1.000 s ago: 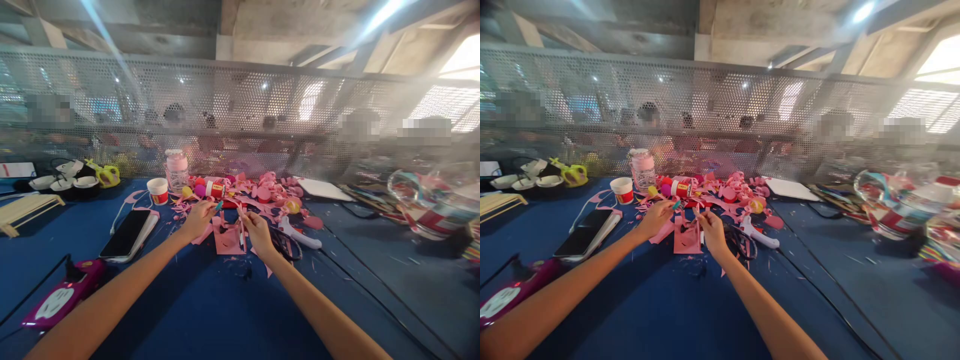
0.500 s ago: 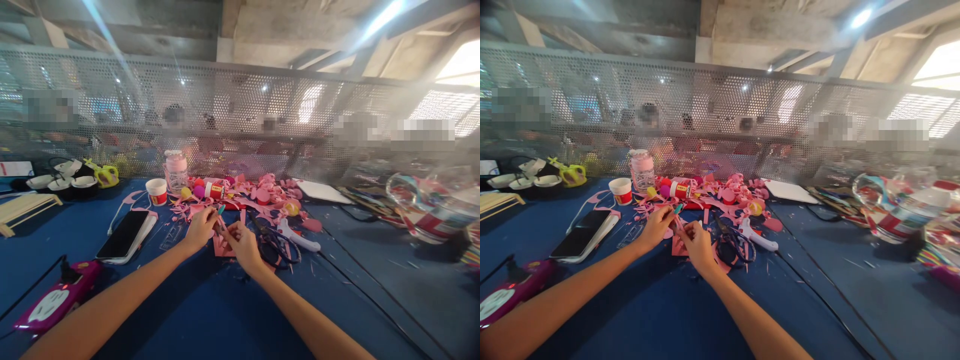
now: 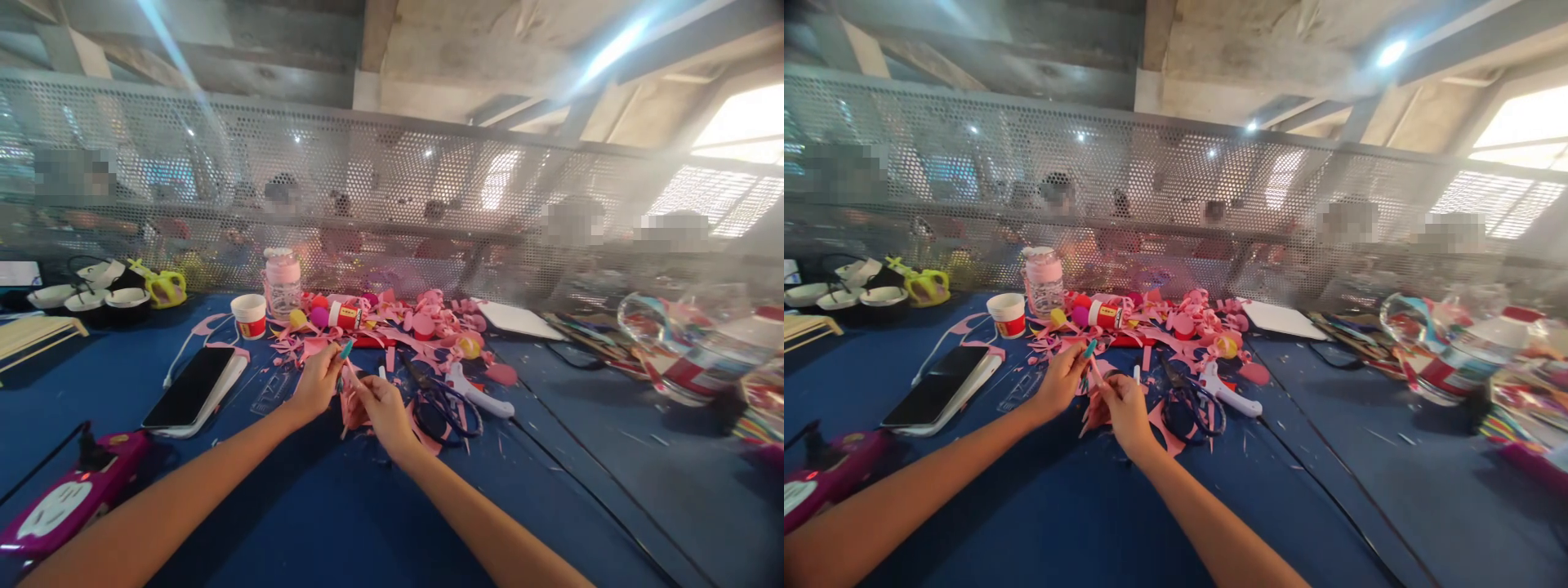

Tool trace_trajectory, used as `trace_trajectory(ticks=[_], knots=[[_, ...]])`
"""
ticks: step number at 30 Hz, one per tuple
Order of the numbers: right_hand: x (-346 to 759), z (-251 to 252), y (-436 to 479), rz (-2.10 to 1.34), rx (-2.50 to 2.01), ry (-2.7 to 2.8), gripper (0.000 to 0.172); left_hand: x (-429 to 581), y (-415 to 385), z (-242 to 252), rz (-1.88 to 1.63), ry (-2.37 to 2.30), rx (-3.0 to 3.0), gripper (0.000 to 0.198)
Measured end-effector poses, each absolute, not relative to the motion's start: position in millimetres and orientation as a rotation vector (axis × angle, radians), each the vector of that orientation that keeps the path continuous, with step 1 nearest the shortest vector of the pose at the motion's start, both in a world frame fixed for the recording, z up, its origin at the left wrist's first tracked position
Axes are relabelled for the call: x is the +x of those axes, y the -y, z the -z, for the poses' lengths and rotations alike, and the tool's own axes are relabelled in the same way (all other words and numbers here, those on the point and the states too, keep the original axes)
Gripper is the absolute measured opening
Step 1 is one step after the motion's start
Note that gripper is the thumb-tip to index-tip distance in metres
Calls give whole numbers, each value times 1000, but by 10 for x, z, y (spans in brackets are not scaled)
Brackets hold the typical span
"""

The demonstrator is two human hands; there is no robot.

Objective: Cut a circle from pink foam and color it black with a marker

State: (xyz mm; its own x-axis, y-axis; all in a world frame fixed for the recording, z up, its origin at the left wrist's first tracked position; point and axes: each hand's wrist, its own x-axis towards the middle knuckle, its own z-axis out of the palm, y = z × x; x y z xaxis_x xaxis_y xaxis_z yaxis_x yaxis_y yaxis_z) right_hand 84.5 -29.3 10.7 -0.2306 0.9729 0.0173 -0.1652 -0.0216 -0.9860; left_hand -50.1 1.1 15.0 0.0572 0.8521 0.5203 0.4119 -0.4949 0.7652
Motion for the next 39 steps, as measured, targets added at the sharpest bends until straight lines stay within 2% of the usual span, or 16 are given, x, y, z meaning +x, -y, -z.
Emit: trace_trajectory(ticks=[14, 21, 34, 39], knots=[[838, -158, 346, -1573, -834, 1241, 40, -552, -10, -235, -1445, -1261, 2135, 27], [875, -194, 300, -1703, -759, 1204, 48, -624, -37, -231, -1408, -1229, 2134, 25], [938, -167, 207, -1670, -737, 1132, 43, -612, -199, -160, -1424, -1168, 2044, 30], [908, -162, 229, -1681, -739, 1138, 44, -540, -79, -246, -1439, -1149, 2166, 21]])
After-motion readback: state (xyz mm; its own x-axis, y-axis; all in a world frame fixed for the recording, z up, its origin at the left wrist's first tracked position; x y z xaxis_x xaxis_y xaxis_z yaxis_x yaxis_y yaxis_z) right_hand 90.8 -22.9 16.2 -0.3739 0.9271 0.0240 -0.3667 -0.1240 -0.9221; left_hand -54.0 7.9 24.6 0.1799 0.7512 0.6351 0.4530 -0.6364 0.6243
